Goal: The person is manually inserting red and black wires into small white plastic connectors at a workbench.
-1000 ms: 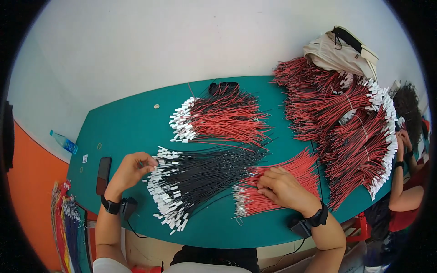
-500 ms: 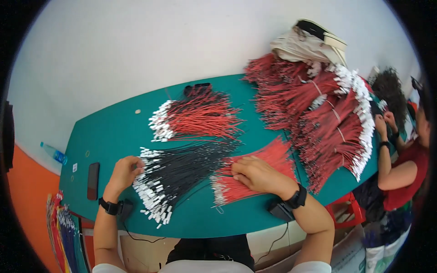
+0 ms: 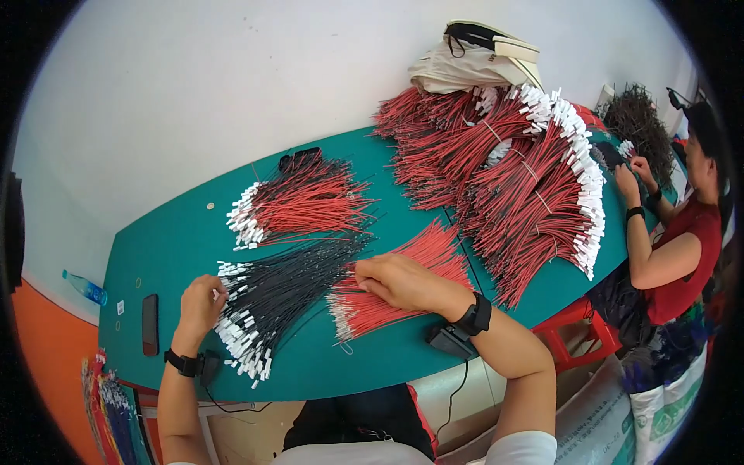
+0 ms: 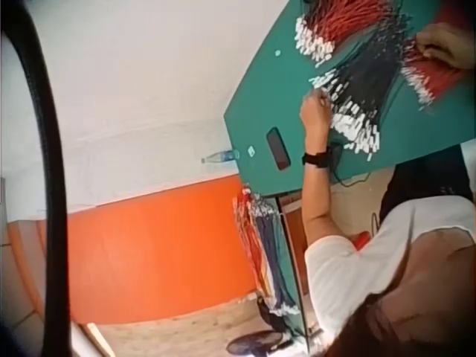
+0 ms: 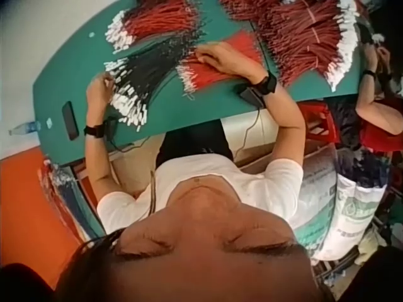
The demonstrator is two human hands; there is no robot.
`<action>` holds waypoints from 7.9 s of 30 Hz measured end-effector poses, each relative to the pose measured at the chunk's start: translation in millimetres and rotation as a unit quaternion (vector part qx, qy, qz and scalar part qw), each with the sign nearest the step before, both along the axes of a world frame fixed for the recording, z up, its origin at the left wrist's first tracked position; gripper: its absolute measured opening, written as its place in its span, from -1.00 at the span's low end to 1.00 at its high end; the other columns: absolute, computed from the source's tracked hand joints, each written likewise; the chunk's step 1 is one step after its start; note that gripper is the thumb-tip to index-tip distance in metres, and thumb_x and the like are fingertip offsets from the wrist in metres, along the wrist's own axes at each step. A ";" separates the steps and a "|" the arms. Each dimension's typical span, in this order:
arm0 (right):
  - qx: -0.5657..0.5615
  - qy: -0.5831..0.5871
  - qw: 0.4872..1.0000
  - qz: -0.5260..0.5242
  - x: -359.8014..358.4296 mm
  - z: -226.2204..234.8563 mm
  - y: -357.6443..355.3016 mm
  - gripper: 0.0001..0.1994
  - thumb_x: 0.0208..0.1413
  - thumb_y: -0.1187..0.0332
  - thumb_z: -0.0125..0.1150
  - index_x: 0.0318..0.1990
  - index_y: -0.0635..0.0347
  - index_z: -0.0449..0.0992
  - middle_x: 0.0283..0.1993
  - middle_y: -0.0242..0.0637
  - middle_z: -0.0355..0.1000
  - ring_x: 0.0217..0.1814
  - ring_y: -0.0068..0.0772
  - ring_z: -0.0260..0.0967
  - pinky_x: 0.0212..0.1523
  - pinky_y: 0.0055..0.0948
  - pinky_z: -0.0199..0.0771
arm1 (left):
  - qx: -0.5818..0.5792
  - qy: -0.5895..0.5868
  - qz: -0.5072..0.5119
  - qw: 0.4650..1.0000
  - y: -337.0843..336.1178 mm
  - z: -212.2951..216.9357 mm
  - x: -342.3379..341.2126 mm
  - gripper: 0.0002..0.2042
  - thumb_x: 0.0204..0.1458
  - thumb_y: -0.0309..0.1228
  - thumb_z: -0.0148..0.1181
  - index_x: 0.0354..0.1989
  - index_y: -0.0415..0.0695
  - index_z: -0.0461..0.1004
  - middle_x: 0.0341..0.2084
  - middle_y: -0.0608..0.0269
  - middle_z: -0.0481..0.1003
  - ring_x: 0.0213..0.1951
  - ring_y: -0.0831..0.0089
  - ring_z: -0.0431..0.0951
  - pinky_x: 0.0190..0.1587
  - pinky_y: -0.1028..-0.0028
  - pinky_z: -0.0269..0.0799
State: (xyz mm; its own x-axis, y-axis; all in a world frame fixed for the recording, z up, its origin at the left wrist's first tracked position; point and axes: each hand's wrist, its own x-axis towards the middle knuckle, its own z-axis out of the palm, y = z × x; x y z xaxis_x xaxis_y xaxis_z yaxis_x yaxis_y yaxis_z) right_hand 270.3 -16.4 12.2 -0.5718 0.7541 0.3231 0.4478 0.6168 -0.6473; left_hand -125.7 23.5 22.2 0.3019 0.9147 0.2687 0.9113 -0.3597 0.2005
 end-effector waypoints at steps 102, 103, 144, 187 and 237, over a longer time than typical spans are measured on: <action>-0.076 0.103 0.989 -0.072 -40.2 19.1 -3.1 -0.96 0.05 0.54 0.28 -0.34 0.30 0.56 -0.46 -0.26 0.50 -0.48 -0.40 0.45 -0.48 -0.48 0.38 | -0.444 -0.601 -0.098 0.657 -13.1 -12.9 125.2 -0.84 -0.04 -0.65 0.32 -0.26 -0.30 0.55 -0.29 0.19 0.57 -0.25 0.55 0.57 -0.12 0.57 0.51; -0.075 0.103 0.989 -0.071 -40.2 19.2 -3.2 -0.96 0.05 0.54 0.28 -0.34 0.30 0.56 -0.46 -0.26 0.50 -0.48 -0.40 0.45 -0.48 -0.48 0.38 | -0.444 -0.601 -0.099 0.658 -13.0 -12.9 125.1 -0.84 -0.04 -0.65 0.32 -0.26 -0.30 0.55 -0.29 0.19 0.57 -0.25 0.55 0.57 -0.12 0.57 0.51; -0.197 0.155 0.966 -0.063 -45.7 9.8 -8.0 -0.95 0.13 0.48 0.24 -0.34 0.27 0.55 -0.58 -0.35 0.44 -0.57 -0.64 0.35 -0.57 -0.55 0.30 | -0.349 -0.561 -0.177 0.730 -21.9 -19.0 132.7 -0.86 -0.03 -0.74 0.26 -0.27 -0.34 0.55 -0.30 0.14 0.53 -0.26 0.51 0.57 -0.17 0.54 0.53; 0.029 -0.179 0.982 -0.048 -20.6 -4.5 7.2 -0.88 0.03 0.42 0.19 -0.29 0.22 0.44 -0.32 -0.12 0.41 -0.16 -0.03 0.42 -0.24 -0.10 0.44 | 0.015 -0.249 -0.008 0.968 99.1 22.0 51.4 -0.82 -0.10 -0.49 0.35 -0.27 -0.12 0.63 -0.52 0.38 0.46 -0.43 0.54 0.30 -0.37 0.50 0.24; 0.081 0.120 0.983 0.110 -38.2 28.7 -1.1 -0.91 0.03 0.56 0.19 -0.29 0.26 0.48 0.22 -0.14 0.36 0.06 -0.09 0.39 -0.02 -0.23 0.44 | -0.310 -0.533 -0.126 0.777 5.8 25.4 104.5 -0.84 0.06 -0.60 0.25 -0.17 -0.25 0.52 -0.34 0.31 0.56 -0.27 0.62 0.53 -0.16 0.61 0.46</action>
